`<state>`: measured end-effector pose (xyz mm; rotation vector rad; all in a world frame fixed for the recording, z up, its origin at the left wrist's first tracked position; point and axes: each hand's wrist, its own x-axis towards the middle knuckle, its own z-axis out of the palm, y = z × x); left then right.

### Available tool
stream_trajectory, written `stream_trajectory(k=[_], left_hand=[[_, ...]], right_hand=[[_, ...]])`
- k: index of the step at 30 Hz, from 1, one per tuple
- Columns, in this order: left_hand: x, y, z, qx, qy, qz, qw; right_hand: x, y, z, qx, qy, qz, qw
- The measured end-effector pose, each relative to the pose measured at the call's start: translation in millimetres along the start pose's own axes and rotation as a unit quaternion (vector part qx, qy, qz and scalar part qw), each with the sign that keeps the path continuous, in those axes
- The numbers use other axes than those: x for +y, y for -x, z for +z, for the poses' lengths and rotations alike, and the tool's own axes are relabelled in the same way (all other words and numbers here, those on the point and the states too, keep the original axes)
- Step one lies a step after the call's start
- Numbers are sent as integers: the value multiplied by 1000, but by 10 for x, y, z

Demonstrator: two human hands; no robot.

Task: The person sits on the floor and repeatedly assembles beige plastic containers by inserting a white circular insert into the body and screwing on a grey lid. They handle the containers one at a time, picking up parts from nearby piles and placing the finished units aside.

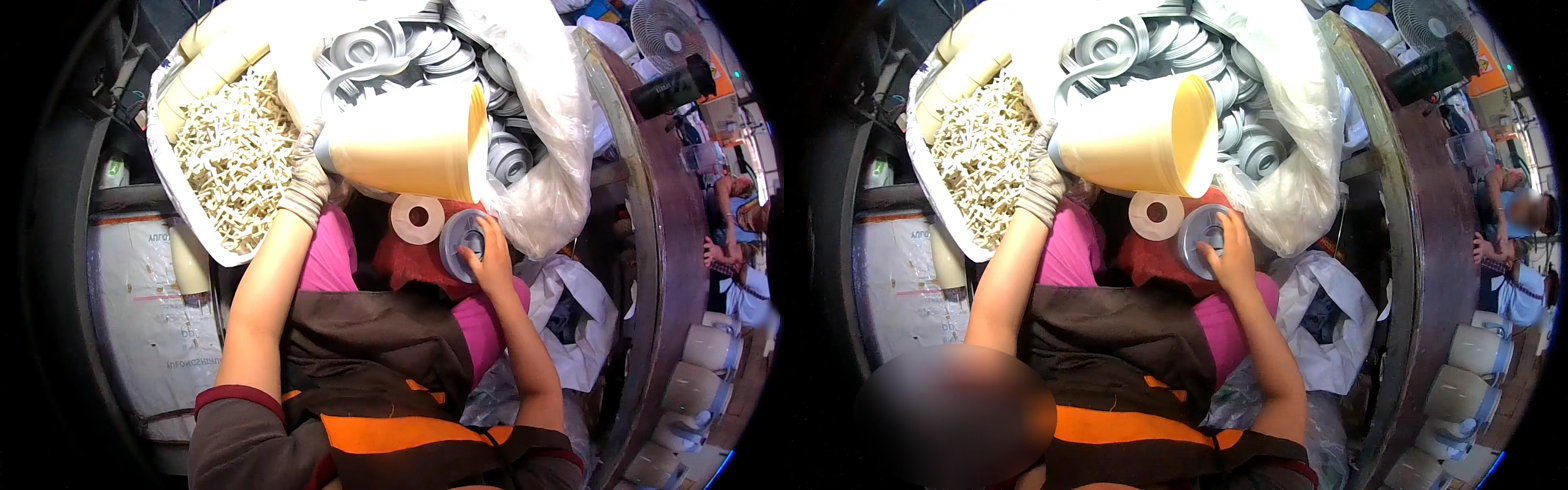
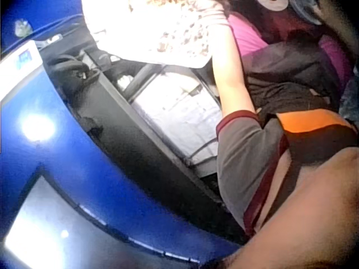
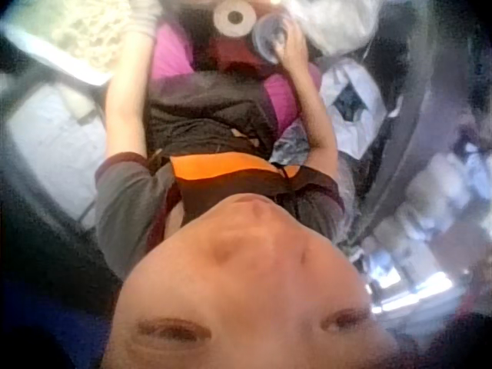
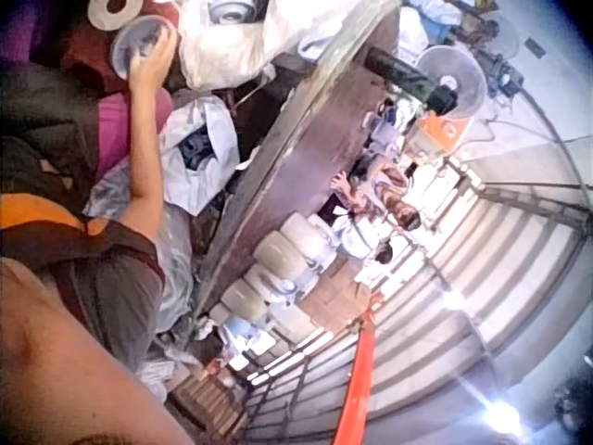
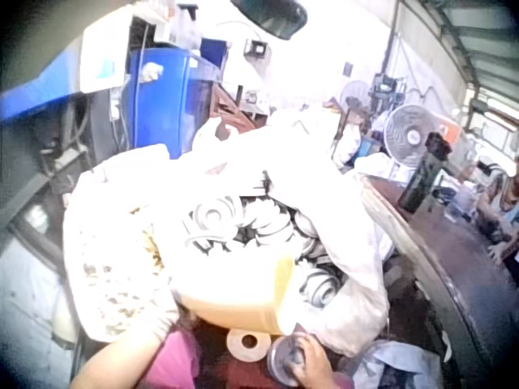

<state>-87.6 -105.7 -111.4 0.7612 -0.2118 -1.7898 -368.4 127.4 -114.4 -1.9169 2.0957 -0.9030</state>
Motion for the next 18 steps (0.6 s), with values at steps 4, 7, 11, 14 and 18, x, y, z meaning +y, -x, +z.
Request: stream_trajectory(k=[4, 7, 11, 14, 18], left_hand=[[43, -5, -41, -12, 26, -25, 999], [47, 38, -49, -40, 29, -16, 999], [-44, 258, -48, -125, 29, -42, 991], [-148, 779, 78, -175, -47, -49, 982], [-319, 1051, 63, -177, -4, -130, 976]], right_hand=[[-117, 84, -191, -124, 128, -85, 980], [-75, 144, -253, -148, 161, -61, 974], [3, 136, -499, 154, -474, 256, 828], [-533, 109, -932, 205, -406, 64, 888], [-804, 141, -935, 201, -250, -21, 947]])
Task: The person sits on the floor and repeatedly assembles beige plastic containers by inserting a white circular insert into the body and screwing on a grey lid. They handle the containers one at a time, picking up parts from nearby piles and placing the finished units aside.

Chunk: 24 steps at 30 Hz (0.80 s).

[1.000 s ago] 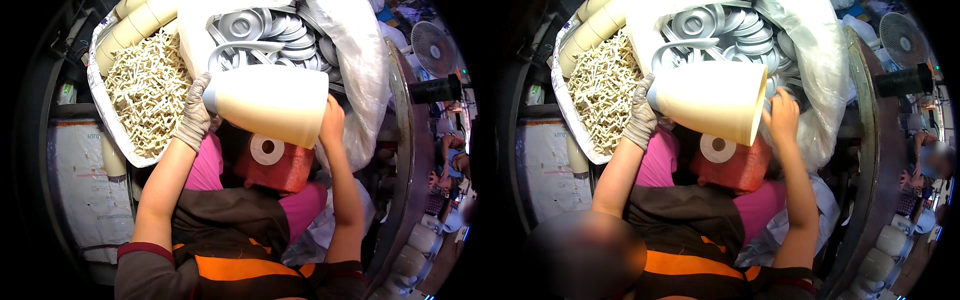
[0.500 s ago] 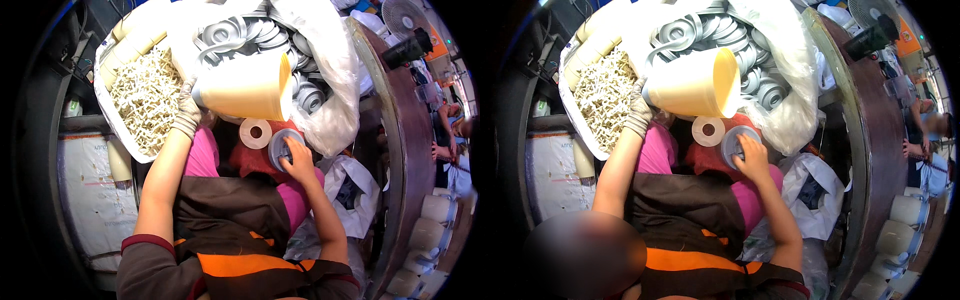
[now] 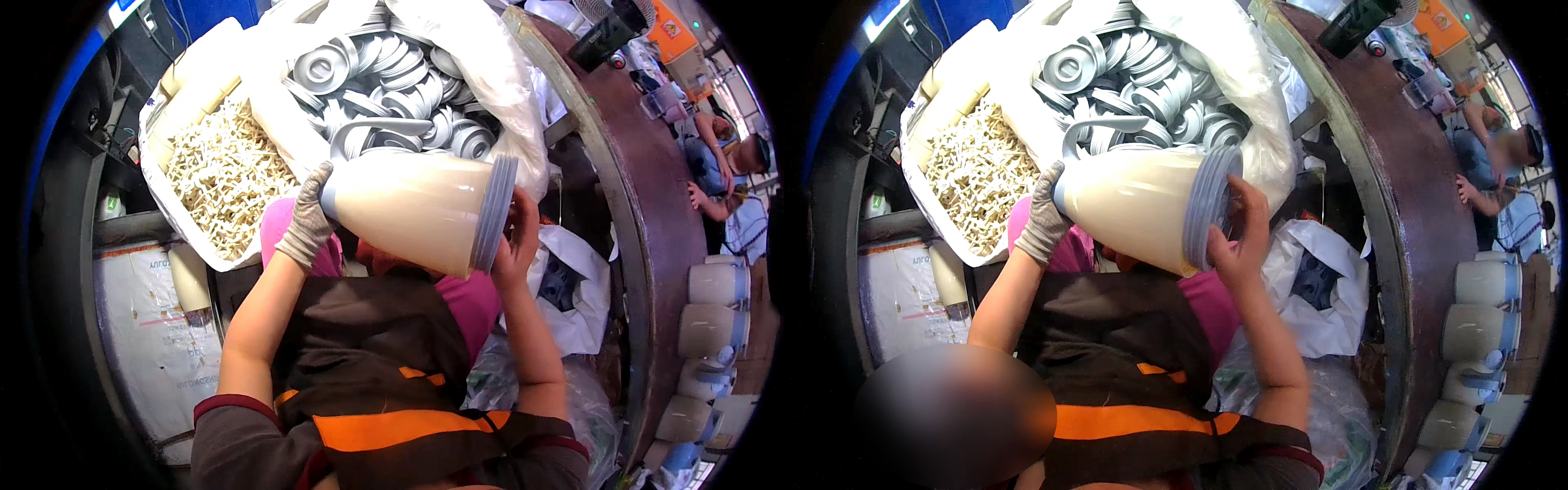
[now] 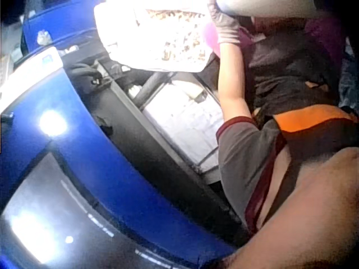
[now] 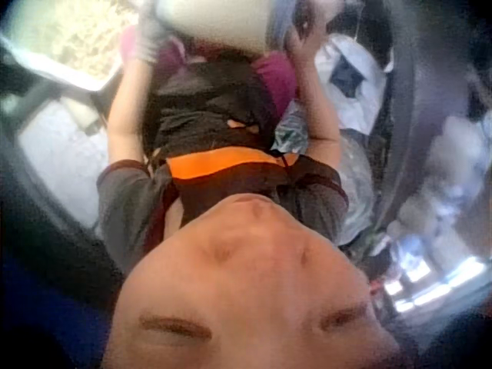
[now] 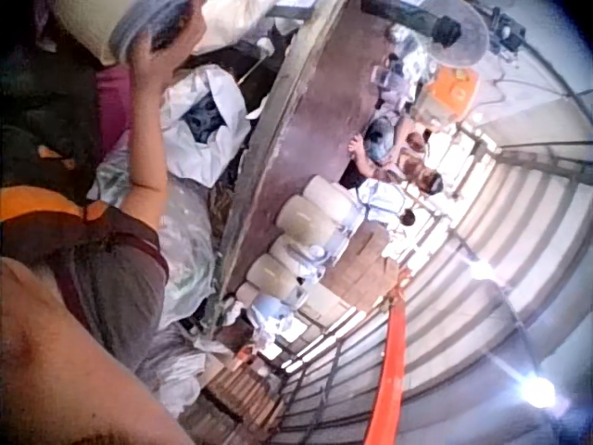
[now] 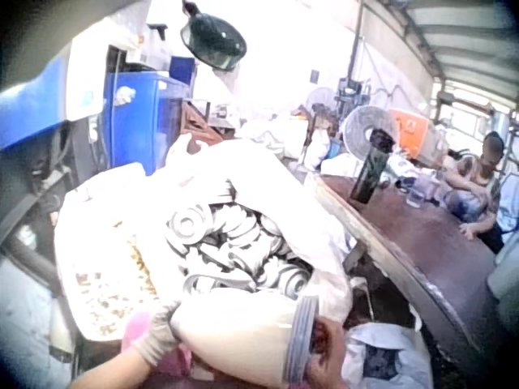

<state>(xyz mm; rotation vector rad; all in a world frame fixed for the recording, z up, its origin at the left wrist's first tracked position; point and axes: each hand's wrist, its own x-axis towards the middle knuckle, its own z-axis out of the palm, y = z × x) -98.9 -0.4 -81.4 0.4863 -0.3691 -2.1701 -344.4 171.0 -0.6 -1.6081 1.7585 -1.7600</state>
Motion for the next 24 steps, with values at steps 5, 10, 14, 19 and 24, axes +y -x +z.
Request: stream_trajectory(k=[5, 10, 14, 19, 24], left_hand=[[81, 116, 126, 44, 14, -86, 995], [93, 255, 252, 48, -32, -94, 994], [219, 525, 599, -27, -214, 141, 966], [408, 987, 1501, -275, -664, 427, 549], [425, 976, 1396, -232, -622, 289, 690]], right_hand=[[-182, 158, -125, -50, 95, -73, 992], [-196, 200, -155, -36, 116, -131, 984], [34, 214, -66, -30, -104, 161, 981], [109, 513, -1, -50, -422, 594, 683], [132, 747, -194, -27, -397, 579, 712]])
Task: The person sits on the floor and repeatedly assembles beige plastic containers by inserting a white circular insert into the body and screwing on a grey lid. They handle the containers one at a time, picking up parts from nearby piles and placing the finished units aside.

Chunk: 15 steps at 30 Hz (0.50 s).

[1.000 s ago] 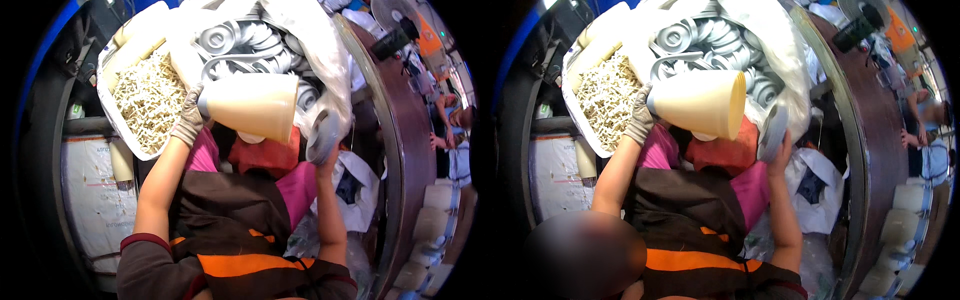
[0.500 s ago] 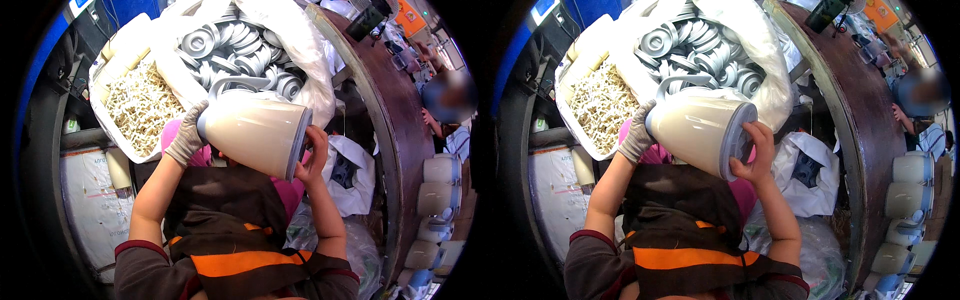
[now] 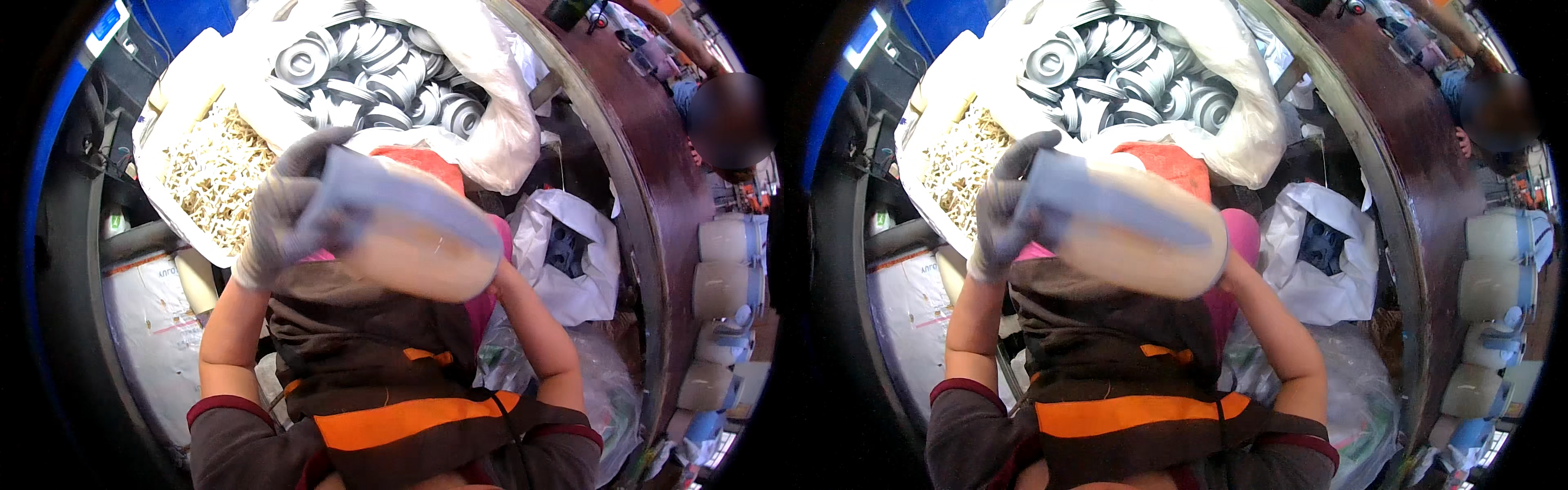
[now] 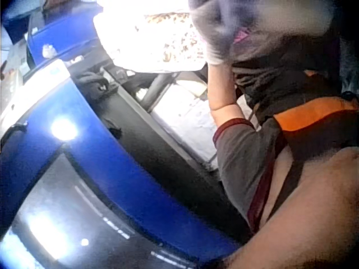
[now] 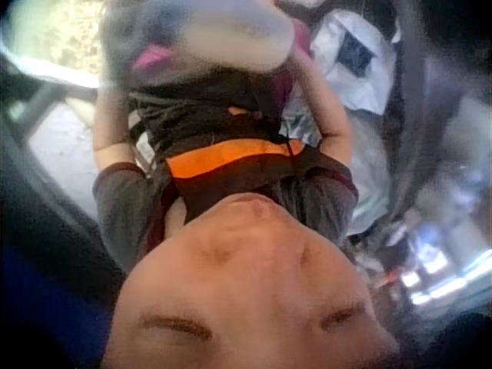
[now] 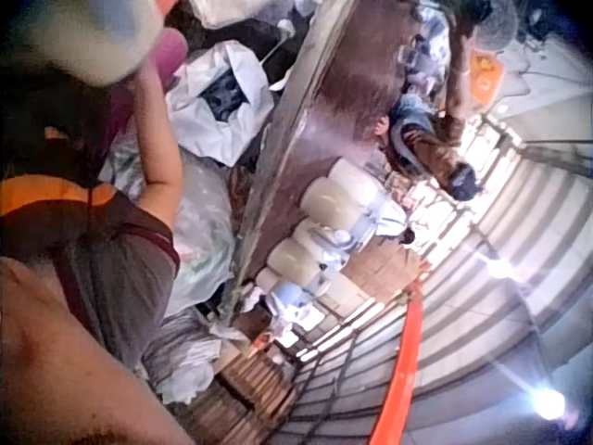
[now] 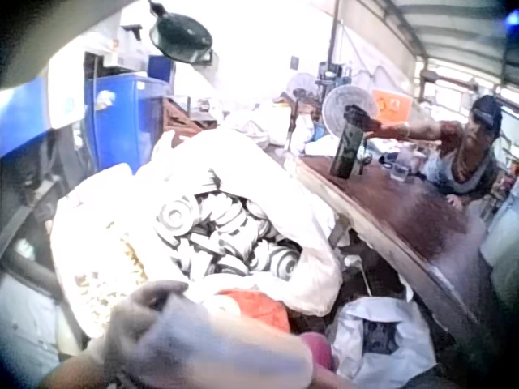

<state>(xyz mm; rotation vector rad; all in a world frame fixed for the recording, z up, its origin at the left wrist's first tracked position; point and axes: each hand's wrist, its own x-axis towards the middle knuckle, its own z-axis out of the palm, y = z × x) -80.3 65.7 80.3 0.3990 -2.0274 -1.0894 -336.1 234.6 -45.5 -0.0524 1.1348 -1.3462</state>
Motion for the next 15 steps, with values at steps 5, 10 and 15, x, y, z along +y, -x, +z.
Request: stream_trajectory(k=[5, 10, 15], left_hand=[[-645, 341, 131, 195, 348, -248, 883], [-475, 197, 235, 71, 229, -145, 960], [-91, -1, 98, -6, 58, -40, 998]], right_hand=[[-163, 349, 117, -105, 325, -342, 875], [-249, 480, -52, 1, 293, -180, 939], [37, 193, -393, 12, 298, -160, 941]])
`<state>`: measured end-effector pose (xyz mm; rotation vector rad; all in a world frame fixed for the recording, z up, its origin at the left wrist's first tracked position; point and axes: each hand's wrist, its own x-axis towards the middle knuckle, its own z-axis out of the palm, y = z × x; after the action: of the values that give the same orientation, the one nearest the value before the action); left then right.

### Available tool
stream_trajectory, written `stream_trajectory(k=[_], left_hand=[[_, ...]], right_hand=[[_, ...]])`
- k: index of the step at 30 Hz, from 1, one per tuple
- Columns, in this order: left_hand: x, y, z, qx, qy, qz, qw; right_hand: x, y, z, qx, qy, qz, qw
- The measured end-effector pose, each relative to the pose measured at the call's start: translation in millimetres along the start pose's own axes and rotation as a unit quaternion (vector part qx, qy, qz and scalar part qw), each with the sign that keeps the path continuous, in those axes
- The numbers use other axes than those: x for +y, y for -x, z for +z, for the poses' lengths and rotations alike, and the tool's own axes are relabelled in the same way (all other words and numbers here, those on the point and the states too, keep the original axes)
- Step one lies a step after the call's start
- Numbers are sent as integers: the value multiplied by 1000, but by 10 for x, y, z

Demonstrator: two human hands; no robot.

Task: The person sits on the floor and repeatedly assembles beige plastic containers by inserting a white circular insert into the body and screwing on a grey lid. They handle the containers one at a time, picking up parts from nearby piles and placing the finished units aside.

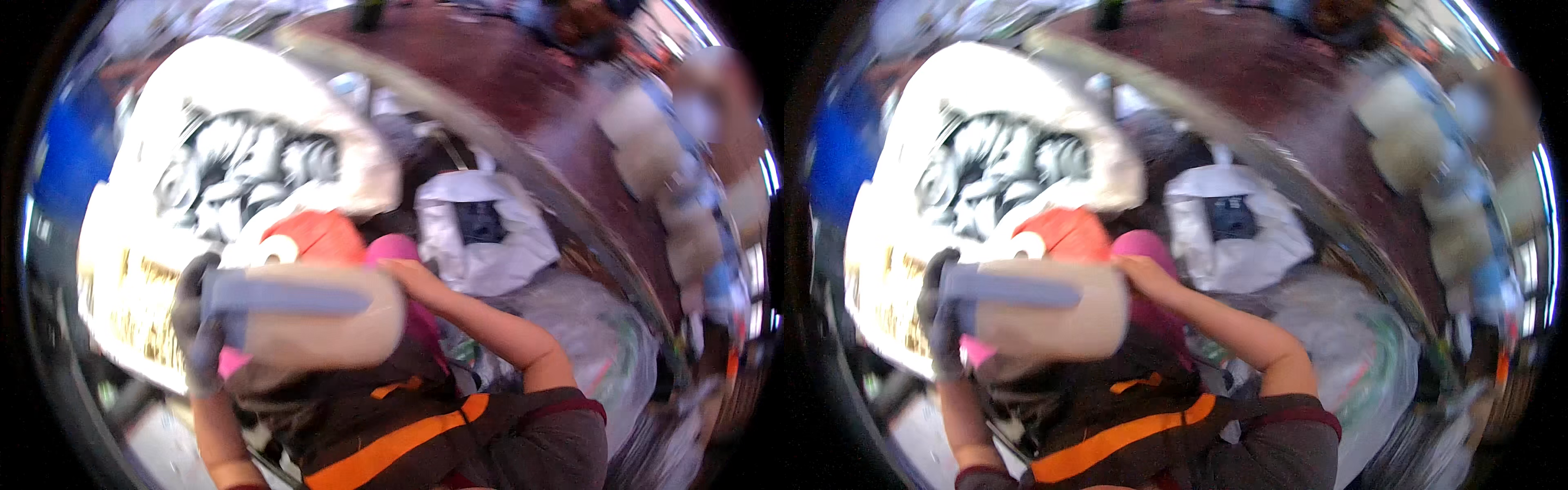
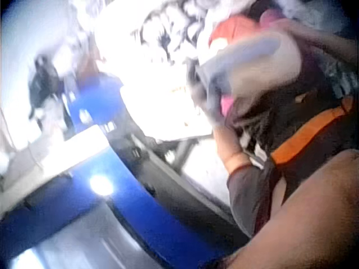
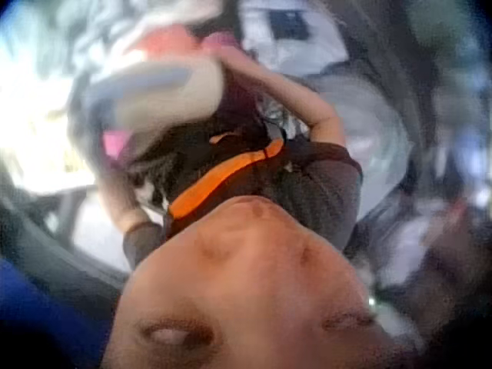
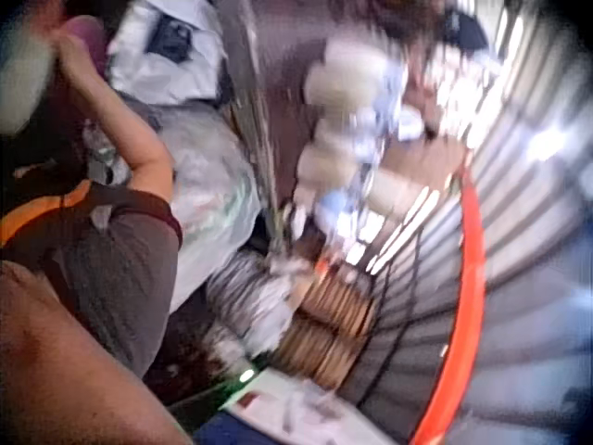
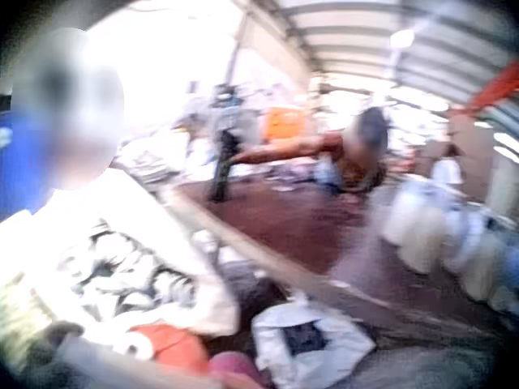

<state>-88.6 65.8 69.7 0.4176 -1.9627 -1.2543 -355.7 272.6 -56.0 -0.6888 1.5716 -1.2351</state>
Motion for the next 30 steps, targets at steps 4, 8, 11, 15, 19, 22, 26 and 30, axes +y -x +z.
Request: stream_trajectory(k=[4, 8, 11, 15, 19, 22, 26, 30], left_hand=[[122, -198, 276, -125, 6, -113, 986], [-133, -182, 460, -145, -62, -19, 987], [-336, -271, 369, -41, 45, -69, 996], [-409, -75, 194, -29, 67, -160, 984], [-501, 199, 228, -47, 82, -198, 976], [-804, 375, 40, -56, -1, -177, 983], [-1415, 998, -923, 183, -146, -109, 966], [-1995, 2828, -2383, 539, -72, -308, 781]], right_hand=[[-577, 344, 264, -252, -10, -133, 958], [-999, 958, 575, -146, -88, -16, 985], [-1074, 1186, 95, 106, 132, -404, 899], [-1801, 1228, -341, 229, -30, -549, 803], [-2176, 1014, -838, 436, 56, -548, 712], [-2108, 806, -1835, 566, 184, -483, 642], [-1932, 561, -2202, 644, 235, -353, 637], [-1605, 87, -1055, 479, 266, -357, 756]])
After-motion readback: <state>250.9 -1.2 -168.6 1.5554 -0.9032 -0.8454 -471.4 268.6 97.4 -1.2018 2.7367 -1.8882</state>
